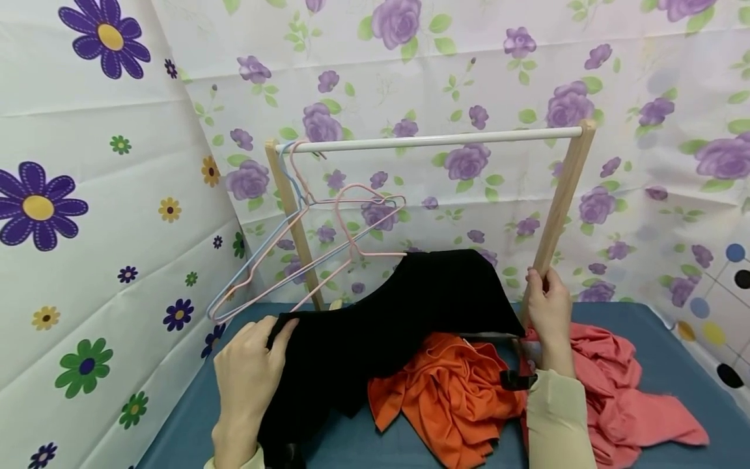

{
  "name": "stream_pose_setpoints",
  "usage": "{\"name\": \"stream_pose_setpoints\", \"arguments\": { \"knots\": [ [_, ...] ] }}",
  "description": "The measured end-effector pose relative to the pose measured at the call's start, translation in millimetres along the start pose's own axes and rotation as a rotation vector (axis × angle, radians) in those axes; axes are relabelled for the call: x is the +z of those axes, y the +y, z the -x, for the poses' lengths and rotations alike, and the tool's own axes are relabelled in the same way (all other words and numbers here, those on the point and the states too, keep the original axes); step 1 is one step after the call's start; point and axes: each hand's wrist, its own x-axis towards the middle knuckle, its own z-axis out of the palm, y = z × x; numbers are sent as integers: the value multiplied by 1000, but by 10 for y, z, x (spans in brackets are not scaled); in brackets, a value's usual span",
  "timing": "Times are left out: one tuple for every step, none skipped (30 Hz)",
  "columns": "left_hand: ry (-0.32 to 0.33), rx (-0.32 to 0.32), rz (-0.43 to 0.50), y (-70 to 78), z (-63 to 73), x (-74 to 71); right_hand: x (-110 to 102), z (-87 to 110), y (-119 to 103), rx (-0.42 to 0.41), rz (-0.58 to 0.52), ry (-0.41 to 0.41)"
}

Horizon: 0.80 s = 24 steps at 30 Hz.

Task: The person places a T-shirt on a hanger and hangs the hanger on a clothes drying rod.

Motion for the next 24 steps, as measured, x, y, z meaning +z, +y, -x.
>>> {"name": "stream_pose_setpoints", "arguments": {
  "knots": [
    [12,3,-3,7,-15,5,0,3,-9,-6,4,-2],
    [25,5,-4,13,-37,9,3,6,-12,-10,2,-3],
    [37,9,-8,17,-66,11,3,7,-14,-15,-2,-8],
    [47,13,-10,21,-101,11,4,8,-14,-19,-4,-9],
    [54,17,-13,25,-139,9,6,11,-17,-22,-1,-10],
    [62,21,-16,28,-180,5,7,12,-14,-24,-1,-8],
    [65,24,-16,31,-223,-1,10,14,-12,-27,-4,-4],
    [68,26,-13,33,-266,-6,12,16,-8,-27,-4,-1],
    [72,28,-14,34,-310,-12,14,19,-6,-28,2,3],
    [75,28,-14,34,-354,-20,18,24,-5,-26,9,7],
    [78,25,-14,33,-394,-27,23,32,-6,-24,18,10],
    [80,20,-14,30,-433,-34,30,37,-1,-19,30,16],
    [78,14,-14,25,-469,-40,37,43,1,-14,44,21],
    [76,4,-15,21,-504,-45,44,47,5,-8,57,24],
    [72,-7,-17,17,-540,-49,49,50,10,-1,64,26],
    [66,-22,-17,14,-570,-52,55,53,12,8,67,28],
    [59,-36,-16,11,-599,-52,58,51,14,14,72,32],
    [51,-49,-15,8,-627,-50,61,46,15,18,73,35],
    [47,-60,-13,7,-653,-46,60,42,14,21,69,36],
    [43,-70,-11,5,-678,-39,60,37,11,24,65,38],
    [41,-78,-10,4,-698,-32,59,33,8,27,63,40],
    [38,-86,-10,2,-714,-22,60,31,7,31,62,42],
    [39,-92,-10,-1,-727,-10,60,31,6,33,65,44],
    [39,-97,-10,-4,-735,3,61,34,4,35,65,45]
  ]
}}
